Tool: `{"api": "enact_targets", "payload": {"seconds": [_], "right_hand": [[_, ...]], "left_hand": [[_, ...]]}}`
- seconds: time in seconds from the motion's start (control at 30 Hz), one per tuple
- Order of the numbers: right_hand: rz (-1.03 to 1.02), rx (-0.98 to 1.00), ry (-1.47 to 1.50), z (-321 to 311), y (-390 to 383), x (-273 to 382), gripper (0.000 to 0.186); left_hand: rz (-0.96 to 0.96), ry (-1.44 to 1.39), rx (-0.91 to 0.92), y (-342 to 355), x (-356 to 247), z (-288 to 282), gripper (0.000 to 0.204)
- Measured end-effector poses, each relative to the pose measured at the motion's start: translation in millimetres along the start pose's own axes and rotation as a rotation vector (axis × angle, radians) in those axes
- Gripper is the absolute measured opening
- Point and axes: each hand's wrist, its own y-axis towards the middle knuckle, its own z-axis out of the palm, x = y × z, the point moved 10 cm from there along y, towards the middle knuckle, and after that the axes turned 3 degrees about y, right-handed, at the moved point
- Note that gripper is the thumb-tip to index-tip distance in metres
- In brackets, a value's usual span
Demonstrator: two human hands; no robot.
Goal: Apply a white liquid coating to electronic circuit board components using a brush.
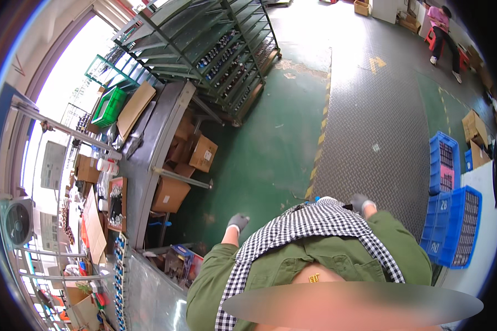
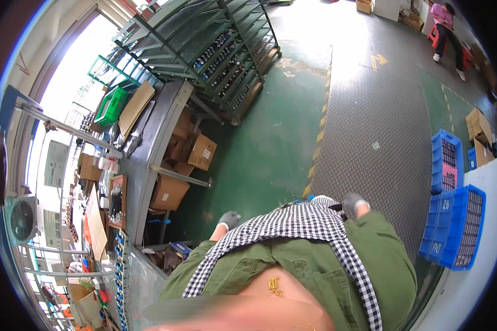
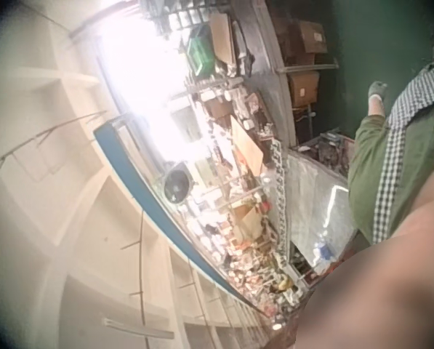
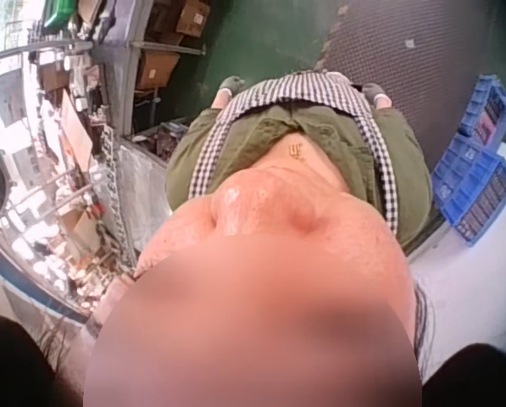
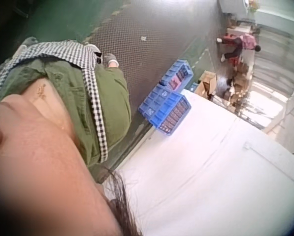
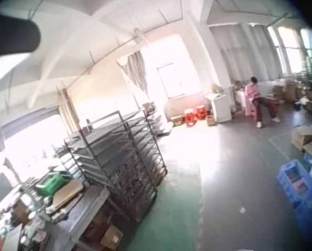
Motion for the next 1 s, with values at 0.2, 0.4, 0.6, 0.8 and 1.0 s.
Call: {"api": "enact_targets", "payload": {"seconds": [0.2, 0.4, 0.6, 0.8, 1.0], "right_hand": [[-0.471, 0.021, -0.385, -95.1, 135.2, -28.9, 0.036], [-0.927, -0.382, -0.074, -342.5, 279.9, -32.0, 0.038], [0.162, -0.473, 0.290, -595.4, 622.9, -2.6, 0.033], [-0.498, -0.409, 0.755, -871.6, 750.5, 359.2, 0.042], [-0.945, -0.274, 0.760, -952.1, 794.9, 536.9, 0.034]], "left_hand": [[0.130, -0.140, -0.256, 142.4, -211.0, -235.8, 0.051], [0.089, -0.227, -0.575, 282.2, -338.9, -396.9, 0.052], [0.377, -0.307, -1.020, 350.6, -448.9, -586.4, 0.046], [0.531, 0.063, -1.831, 302.2, -561.3, -909.1, 0.043], [0.493, 0.688, -1.854, 416.3, -717.7, -1140.2, 0.048]]}}
